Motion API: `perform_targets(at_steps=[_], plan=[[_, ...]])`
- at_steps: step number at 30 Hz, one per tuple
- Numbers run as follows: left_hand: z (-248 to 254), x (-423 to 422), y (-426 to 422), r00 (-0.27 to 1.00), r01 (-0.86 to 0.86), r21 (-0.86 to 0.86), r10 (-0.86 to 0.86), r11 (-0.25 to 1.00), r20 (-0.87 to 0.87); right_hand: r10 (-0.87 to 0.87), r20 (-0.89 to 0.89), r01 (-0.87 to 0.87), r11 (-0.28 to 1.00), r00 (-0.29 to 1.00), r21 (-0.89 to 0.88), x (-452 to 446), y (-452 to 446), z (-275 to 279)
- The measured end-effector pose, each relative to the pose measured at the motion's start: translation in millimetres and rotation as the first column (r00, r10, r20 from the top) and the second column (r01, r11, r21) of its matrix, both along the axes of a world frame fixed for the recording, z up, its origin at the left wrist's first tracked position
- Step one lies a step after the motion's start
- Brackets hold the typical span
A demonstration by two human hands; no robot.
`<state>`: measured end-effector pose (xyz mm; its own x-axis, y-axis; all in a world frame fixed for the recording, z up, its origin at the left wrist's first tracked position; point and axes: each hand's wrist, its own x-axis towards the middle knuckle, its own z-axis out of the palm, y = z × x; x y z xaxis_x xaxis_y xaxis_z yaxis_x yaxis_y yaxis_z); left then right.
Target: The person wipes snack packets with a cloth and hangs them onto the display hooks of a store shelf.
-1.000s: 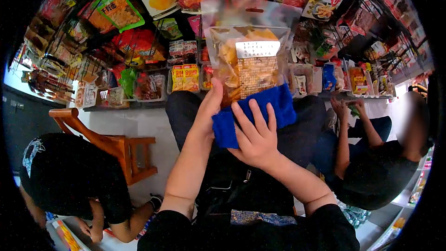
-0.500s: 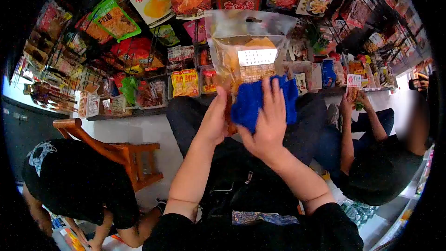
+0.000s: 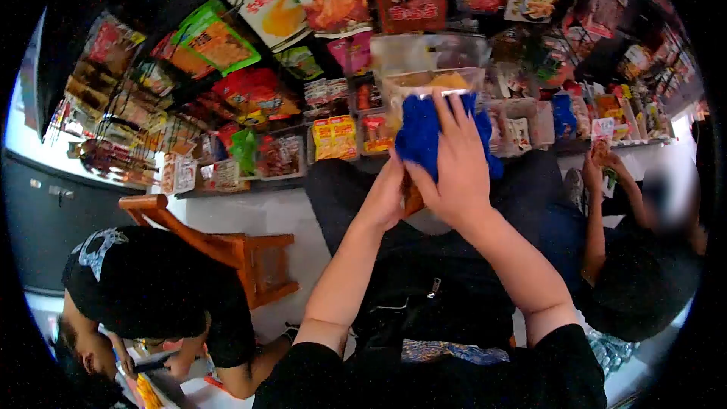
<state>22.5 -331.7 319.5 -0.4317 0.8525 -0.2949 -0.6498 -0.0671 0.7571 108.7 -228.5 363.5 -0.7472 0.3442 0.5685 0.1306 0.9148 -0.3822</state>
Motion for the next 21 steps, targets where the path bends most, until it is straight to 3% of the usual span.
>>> perform_targets(at_steps=[1, 4, 6, 8, 11, 14, 15, 18, 19, 21], plan=[[6.6, -6.9, -2.6, 0.993, 0.031, -0.082, -0.022, 0.996, 0.115, 0.043, 0.015, -0.044, 0.997, 0.999, 0.059, 1.5, -7.0, -4.3], [-21.4, -11.7, 1.2, 0.999, 0.046, 0.014, -0.046, 0.999, -0.011, 0.026, 0.119, -0.034, 0.997, 0.993, 0.063, 1.4, -3.2, -5.8], [-21.0, -7.0, 0.2, 0.994, 0.105, 0.128, -0.101, 0.986, -0.038, -0.046, -0.066, 0.044, 0.998, 0.997, -0.042, -7.1, 14.0, -7.9], [-17.4, 1.1, 3.0, 0.986, 0.13, 0.116, -0.115, 0.985, -0.123, -0.19, -0.123, 0.172, 0.974, 0.974, -0.146, -15.5, 31.1, -0.5], [-26.7, 2.4, 2.9, 0.965, 0.186, 0.049, -0.173, 0.981, -0.195, -0.203, -0.023, 0.182, 0.92, 0.979, -0.346, -20.3, 45.3, 7.8], [-11.4, -0.8, 3.6, 0.935, 0.186, -0.072, -0.199, 0.98, -0.293, -0.13, -0.002, 0.127, 0.972, 0.992, -0.198, -20.5, 23.5, 13.0], [-8.9, -1.5, 3.0, 0.915, 0.142, -0.015, -0.137, 0.99, -0.379, -0.061, 0.037, 0.067, 0.984, 0.997, -0.166, -18.8, 18.7, 11.7], [9.0, -14.9, -6.4, 0.833, 0.259, -0.31, -0.374, 0.915, -0.408, 0.227, 0.144, -0.228, 0.974, 0.963, -0.014, -14.2, 12.6, 21.7], [2.9, -16.8, -5.6, 0.808, 0.289, -0.302, -0.4, 0.909, -0.432, 0.25, 0.183, -0.259, 0.965, 0.951, 0.028, -14.2, 12.8, 24.9], [-12.2, -12.9, -4.2, 0.801, 0.223, -0.109, -0.246, 0.969, -0.546, 0.157, 0.147, -0.169, 0.982, 0.977, 0.08, -17.8, 21.8, 25.3]])
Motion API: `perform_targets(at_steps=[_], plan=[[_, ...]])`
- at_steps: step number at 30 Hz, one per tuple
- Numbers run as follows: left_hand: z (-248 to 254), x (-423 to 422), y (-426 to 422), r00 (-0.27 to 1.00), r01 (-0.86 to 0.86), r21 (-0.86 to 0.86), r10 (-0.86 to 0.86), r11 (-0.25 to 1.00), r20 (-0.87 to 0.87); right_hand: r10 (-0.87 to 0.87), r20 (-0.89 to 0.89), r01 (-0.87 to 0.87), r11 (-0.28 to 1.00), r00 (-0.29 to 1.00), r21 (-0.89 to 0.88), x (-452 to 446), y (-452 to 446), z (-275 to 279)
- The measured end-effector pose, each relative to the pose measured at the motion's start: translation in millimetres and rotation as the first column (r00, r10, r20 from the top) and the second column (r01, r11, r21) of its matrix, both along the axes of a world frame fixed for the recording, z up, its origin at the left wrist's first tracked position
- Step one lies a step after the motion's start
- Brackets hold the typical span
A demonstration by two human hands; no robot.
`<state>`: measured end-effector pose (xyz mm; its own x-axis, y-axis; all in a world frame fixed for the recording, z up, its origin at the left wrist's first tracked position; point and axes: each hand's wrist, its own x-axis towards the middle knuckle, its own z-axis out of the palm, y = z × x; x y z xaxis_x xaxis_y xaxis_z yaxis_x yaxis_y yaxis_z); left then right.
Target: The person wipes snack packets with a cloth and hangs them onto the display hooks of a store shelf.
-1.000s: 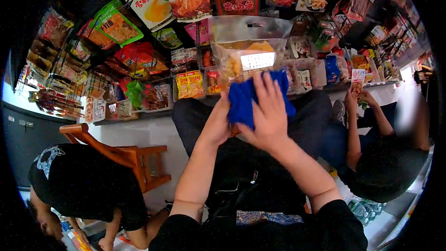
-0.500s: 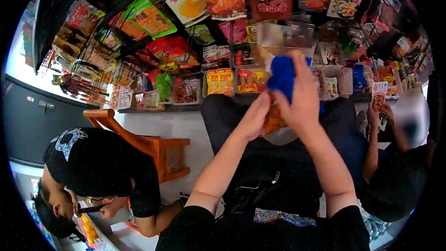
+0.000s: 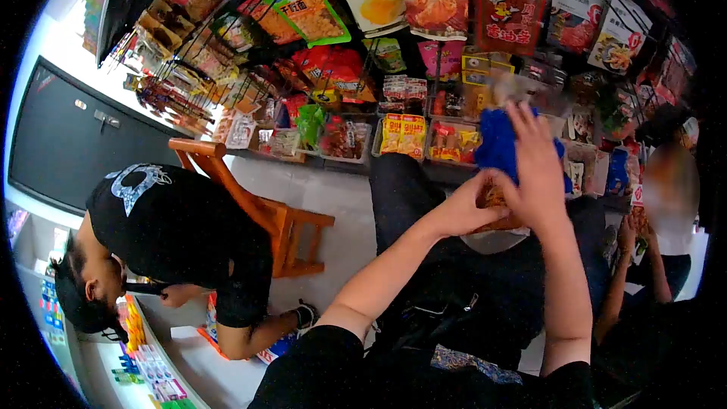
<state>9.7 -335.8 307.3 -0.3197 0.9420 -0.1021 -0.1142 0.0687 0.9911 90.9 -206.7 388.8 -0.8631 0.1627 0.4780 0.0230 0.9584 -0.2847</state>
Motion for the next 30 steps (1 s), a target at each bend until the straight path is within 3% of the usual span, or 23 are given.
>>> perform_targets(at_steps=[2, 5, 6, 8, 11, 13, 15, 19, 21, 23, 26, 30], plan=[[-2.2, 4.0, -1.4, 0.999, -0.021, 0.122, 0.015, 0.992, 0.049, -0.112, -0.057, 0.11, 0.993, 0.992, -0.045, -5.7, 15.8, -1.0], [-6.9, 4.6, -3.1, 0.997, 0.068, 0.018, -0.067, 0.998, -0.032, -0.361, -0.169, 0.326, 0.923, 0.917, -0.203, -8.8, 43.6, -19.9], [3.7, 6.3, -4.0, 0.991, 0.08, 0.029, -0.077, 0.996, -0.107, -0.359, -0.177, 0.343, 0.932, 0.916, -0.114, -10.6, 44.7, -23.2], [-3.4, 9.6, 1.0, 0.99, 0.11, 0.023, -0.108, 0.994, -0.097, -0.362, -0.179, 0.378, 0.924, 0.915, 0.063, -5.8, 41.7, -28.7], [0.0, 12.3, 4.2, 0.982, 0.156, 0.014, -0.154, 0.988, -0.11, -0.194, -0.137, 0.176, 0.975, 0.971, -0.132, -8.2, 15.2, -8.9], [-1.5, 9.2, 4.0, 0.967, 0.177, 0.009, -0.173, 0.984, -0.186, -0.05, -0.075, 0.044, 0.995, 0.996, -0.085, -6.4, 17.2, 0.1], [-3.5, 7.8, 1.6, 0.975, 0.185, -0.051, -0.19, 0.981, -0.114, -0.001, -0.032, -0.002, 0.996, 0.999, -0.093, -7.1, 20.6, 6.1], [-10.1, 3.3, -2.1, 0.984, 0.144, 0.021, -0.14, 0.989, -0.111, -0.18, -0.053, 0.182, 0.983, 0.982, 0.038, -5.6, 58.7, -18.1], [-12.0, 0.8, -2.1, 0.993, 0.119, 0.06, -0.118, 0.991, -0.022, -0.263, -0.052, 0.261, 0.965, 0.964, -0.031, -0.7, 74.6, -40.3], [-2.6, 1.7, -1.2, 0.986, 0.153, 0.012, -0.151, 0.988, -0.075, -0.345, -0.086, 0.334, 0.935, 0.935, -0.122, 0.8, 80.0, -57.3], [-8.1, 10.3, 5.7, 0.966, 0.235, -0.017, -0.236, 0.972, -0.109, -0.21, -0.135, 0.201, 0.977, 0.968, -0.076, 1.2, 57.5, -49.6], [-12.8, 11.0, 6.4, 0.967, 0.242, -0.041, -0.245, 0.969, -0.074, -0.075, 0.004, 0.074, 0.967, 0.997, -0.246, 9.4, 24.0, -28.9]])
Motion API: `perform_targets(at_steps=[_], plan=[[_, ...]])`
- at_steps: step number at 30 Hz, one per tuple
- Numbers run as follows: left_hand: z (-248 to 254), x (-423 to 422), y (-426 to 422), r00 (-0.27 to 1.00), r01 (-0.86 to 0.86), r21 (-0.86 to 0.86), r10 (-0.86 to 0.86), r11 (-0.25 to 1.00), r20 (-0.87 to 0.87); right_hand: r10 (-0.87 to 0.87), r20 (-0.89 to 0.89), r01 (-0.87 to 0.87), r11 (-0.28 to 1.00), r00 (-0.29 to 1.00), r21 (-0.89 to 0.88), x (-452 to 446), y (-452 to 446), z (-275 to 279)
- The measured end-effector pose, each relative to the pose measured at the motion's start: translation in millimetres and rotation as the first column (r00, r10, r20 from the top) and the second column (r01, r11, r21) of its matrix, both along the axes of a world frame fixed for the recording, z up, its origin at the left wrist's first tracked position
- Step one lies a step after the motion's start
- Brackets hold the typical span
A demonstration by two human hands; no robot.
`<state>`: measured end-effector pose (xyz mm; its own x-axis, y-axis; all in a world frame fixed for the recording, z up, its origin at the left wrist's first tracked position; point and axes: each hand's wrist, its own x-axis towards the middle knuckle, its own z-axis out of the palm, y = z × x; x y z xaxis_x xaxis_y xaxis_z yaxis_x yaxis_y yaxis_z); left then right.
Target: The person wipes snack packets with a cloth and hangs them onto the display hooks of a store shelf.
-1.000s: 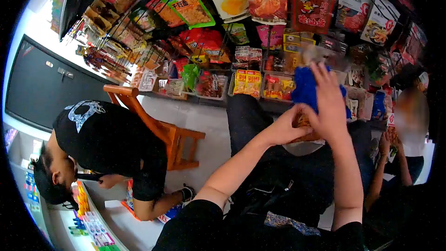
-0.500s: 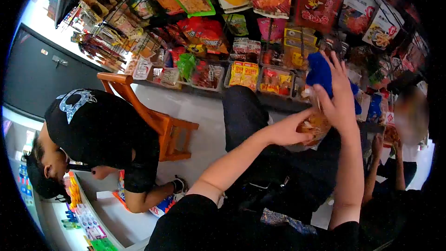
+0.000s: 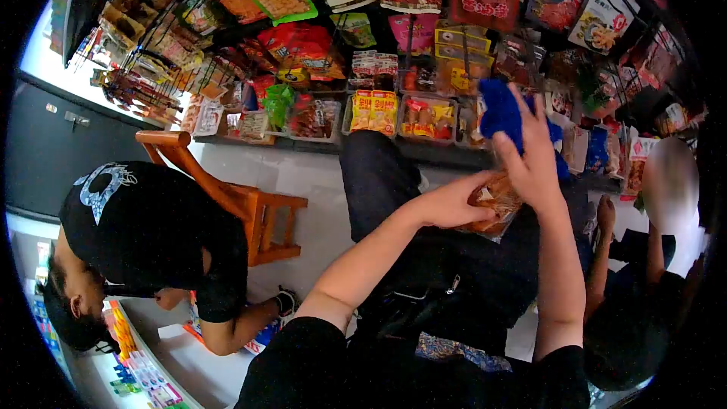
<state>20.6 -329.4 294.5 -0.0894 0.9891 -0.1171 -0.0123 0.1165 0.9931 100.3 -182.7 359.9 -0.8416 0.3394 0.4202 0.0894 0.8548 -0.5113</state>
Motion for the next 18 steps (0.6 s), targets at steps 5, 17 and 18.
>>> perform_targets(at_steps=[5, 17, 18], plan=[[-5.4, -5.0, -7.4, 0.96, -0.194, -0.003, 0.191, 0.981, 0.206, 0.226, 0.014, -0.226, 0.974, 0.974, 0.002, 17.2, -19.6, 3.8], [-5.5, 19.5, 18.8, 0.498, -0.212, -0.194, 0.277, 0.958, 0.822, -0.094, 0.044, 0.085, 0.981, 0.995, 0.174, 14.6, -24.2, -10.7], [-13.9, 14.9, 18.2, 0.51, -0.215, -0.267, 0.341, 0.939, 0.789, -0.085, 0.068, 0.07, 0.977, 0.994, 0.201, 14.6, -28.6, -15.2]])
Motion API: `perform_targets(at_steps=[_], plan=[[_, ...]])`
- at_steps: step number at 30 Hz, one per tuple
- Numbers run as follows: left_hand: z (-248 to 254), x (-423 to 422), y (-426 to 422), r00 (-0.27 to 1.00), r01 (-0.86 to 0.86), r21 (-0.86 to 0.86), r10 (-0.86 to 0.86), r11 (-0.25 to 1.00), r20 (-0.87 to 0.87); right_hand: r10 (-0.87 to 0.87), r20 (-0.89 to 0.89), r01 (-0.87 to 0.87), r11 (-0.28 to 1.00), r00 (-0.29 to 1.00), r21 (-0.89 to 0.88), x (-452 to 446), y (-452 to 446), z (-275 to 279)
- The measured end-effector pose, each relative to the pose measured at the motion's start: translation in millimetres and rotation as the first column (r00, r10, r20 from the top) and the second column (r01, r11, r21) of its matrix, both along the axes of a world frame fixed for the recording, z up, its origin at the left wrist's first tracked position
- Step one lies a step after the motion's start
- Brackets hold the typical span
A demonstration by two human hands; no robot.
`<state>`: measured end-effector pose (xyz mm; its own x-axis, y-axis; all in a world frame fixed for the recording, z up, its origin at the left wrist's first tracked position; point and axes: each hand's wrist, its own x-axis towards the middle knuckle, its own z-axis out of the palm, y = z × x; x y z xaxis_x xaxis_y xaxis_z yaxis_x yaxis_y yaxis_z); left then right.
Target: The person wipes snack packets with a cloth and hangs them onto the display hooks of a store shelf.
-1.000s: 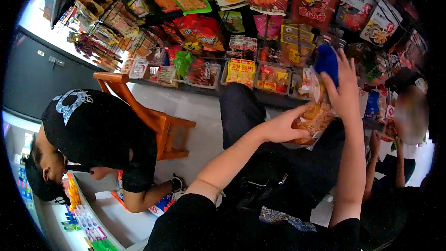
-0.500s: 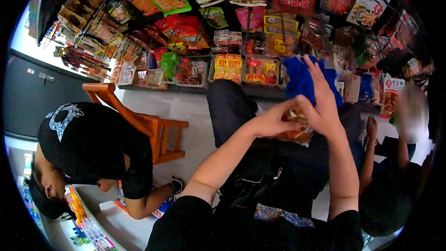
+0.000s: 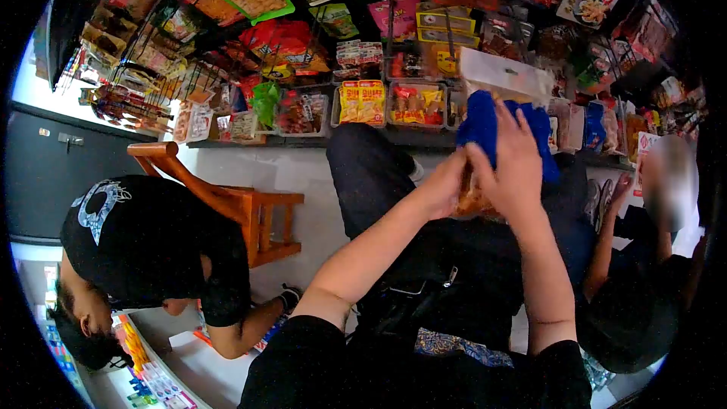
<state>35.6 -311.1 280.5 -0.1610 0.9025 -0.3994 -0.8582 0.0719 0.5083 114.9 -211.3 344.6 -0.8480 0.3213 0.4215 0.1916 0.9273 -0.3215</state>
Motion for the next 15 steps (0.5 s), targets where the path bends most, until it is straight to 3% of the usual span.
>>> perform_targets(at_steps=[3, 6, 10, 13, 15], plan=[[-11.8, -11.9, -9.7, 0.995, -0.084, -0.101, 0.079, 0.991, -0.055, 0.134, 0.09, -0.138, 0.99, 0.987, 0.035, 5.9, -20.5, -14.0], [-7.3, -22.8, -6.0, 0.976, -0.215, 0.061, 0.214, 0.975, 0.026, 0.285, 0.1, -0.286, 0.958, 0.953, -0.008, 24.2, -35.0, -41.3], [-13.2, -19.8, -6.3, 0.973, -0.191, 0.044, 0.183, 0.981, 0.141, 0.207, 0.19, -0.211, 0.978, 0.96, -0.001, 21.0, -21.9, -50.7], [-2.1, -10.1, -2.6, 0.966, -0.242, -0.089, 0.249, 0.966, 0.076, 0.025, -0.042, -0.025, 1.0, 0.999, -0.001, 6.0, -17.9, -48.0], [-20.1, -9.4, -0.7, 0.95, -0.285, -0.043, 0.288, 0.958, 0.121, 0.013, -0.049, -0.016, 0.998, 0.999, -0.068, -1.1, -24.8, -43.0]])
